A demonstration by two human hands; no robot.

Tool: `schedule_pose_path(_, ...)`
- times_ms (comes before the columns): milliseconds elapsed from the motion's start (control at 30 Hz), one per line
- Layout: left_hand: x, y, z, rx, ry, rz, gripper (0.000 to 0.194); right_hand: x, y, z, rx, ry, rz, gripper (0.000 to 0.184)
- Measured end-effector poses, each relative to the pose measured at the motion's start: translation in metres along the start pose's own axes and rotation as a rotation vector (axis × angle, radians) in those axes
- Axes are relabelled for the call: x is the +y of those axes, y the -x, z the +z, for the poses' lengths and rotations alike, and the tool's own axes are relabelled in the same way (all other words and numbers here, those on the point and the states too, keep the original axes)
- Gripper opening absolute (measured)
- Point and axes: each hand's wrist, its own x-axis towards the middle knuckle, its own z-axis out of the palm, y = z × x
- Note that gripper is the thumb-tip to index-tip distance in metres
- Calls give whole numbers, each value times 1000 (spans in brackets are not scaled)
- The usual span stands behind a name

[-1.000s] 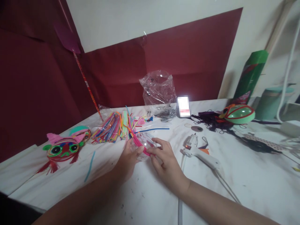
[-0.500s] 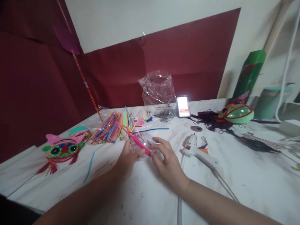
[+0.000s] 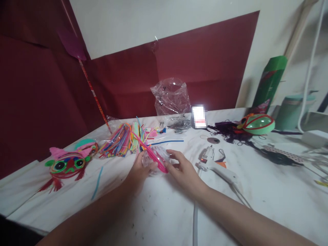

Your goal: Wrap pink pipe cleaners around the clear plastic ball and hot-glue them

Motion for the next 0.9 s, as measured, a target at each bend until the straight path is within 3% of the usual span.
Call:
schedule_pose_path(133,-2,-1,-2,-10,-42,21,77,0,0,1,29,-37,49,44)
schedule_pose_path(400,0,5,-1,-12,-104,18,88,-1,0,4,36,-79,47,39)
schedule_pose_path(900,-1,3,0,-27,-146,29,89,4,2,8,29,-95,134,50)
